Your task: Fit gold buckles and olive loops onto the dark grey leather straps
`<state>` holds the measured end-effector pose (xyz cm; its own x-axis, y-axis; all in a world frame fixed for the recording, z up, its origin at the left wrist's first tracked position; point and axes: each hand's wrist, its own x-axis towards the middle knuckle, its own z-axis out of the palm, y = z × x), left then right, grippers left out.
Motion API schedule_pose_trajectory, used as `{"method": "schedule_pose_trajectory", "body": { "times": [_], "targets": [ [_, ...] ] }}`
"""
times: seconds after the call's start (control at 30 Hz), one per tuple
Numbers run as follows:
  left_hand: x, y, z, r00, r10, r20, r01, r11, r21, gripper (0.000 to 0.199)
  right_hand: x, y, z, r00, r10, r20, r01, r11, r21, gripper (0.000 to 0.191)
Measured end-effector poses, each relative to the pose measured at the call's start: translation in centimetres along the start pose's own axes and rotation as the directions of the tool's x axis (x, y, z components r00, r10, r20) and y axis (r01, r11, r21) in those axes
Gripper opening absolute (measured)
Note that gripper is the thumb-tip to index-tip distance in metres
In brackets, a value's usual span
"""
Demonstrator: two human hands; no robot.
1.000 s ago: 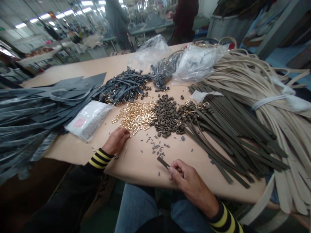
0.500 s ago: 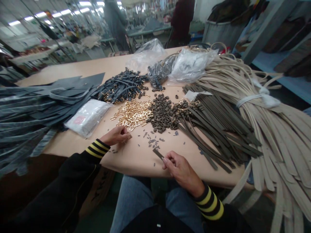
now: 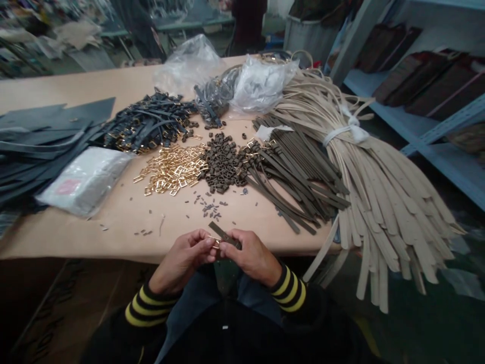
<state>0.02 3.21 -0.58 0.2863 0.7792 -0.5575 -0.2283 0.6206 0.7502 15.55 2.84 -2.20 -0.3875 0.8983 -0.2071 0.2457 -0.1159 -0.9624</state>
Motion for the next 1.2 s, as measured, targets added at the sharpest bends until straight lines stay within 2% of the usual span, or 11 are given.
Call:
{"method": "schedule_pose_trajectory", "body": {
  "times": [0.13,0.23,0.37,0.47,0.6,0.7,0.77,0.83,0.97,1.07,1.2],
  "targets": [
    [-0.1,-0.9,0.6,0.998,0.039,-0.052,-0.039,0.999,0.008,0.028,-0.1,0.3,0.1,0.999,0.012,-0.041,-0.011,1.000,0.019,0.017],
    [-0.4,-1.6,0.9,0.999,0.044,-0.026,-0.040,0.991,0.126,0.026,-0.2,0.1,-0.1,0.999,0.022,-0.047,-0.024,0.999,-0.035,0.018],
    [-0.7,-2.0,0.9,0.995,0.103,0.009,-0.100,0.943,0.316,0.027,-0.4,-0.2,-1.0,0.999,-0.016,0.052,0.022,0.993,-0.117,0.017],
    [-0.8,-2.0,0.7,0.987,0.158,0.026,-0.155,0.908,0.390,0.024,-0.5,-0.4,-1.5,0.988,-0.022,0.150,0.049,0.983,-0.178,0.016],
    [-0.9,-2.1,0.6,0.995,0.060,0.080,-0.080,0.957,0.279,0.025,-0.5,-0.2,-1.6,0.983,0.000,0.183,0.032,0.985,-0.171,0.018],
    [-0.9,-2.5,1.0,0.999,0.018,-0.043,-0.016,0.998,0.061,0.026,-0.6,0.2,-1.0,0.991,0.011,0.130,0.007,0.990,-0.138,0.021],
    [-0.9,-2.9,1.4,0.992,0.011,-0.128,-0.018,0.998,-0.059,0.027,-0.7,0.4,-0.5,0.997,0.020,0.077,-0.010,0.992,-0.129,0.021],
    [-1.0,-3.3,1.7,0.983,0.028,-0.181,-0.048,0.993,-0.105,0.029,-0.9,0.4,-0.2,0.999,0.024,0.030,-0.020,0.992,-0.128,0.019],
    [-1.2,-3.7,2.0,0.984,0.047,-0.174,-0.060,0.996,-0.069,0.027,-1.1,0.0,0.0,0.999,0.053,0.001,-0.052,0.986,-0.158,0.015],
    [-1.5,-3.4,1.8,0.996,0.034,-0.085,-0.028,0.997,0.072,0.025,-1.3,-0.4,-0.2,0.998,0.067,-0.006,-0.067,0.979,-0.195,0.014],
    [-1.6,-3.1,1.2,0.993,0.073,-0.095,-0.053,0.979,0.198,0.027,-1.3,-0.5,-0.2,0.998,0.044,0.049,-0.031,0.971,-0.235,0.014]
  ]
}}
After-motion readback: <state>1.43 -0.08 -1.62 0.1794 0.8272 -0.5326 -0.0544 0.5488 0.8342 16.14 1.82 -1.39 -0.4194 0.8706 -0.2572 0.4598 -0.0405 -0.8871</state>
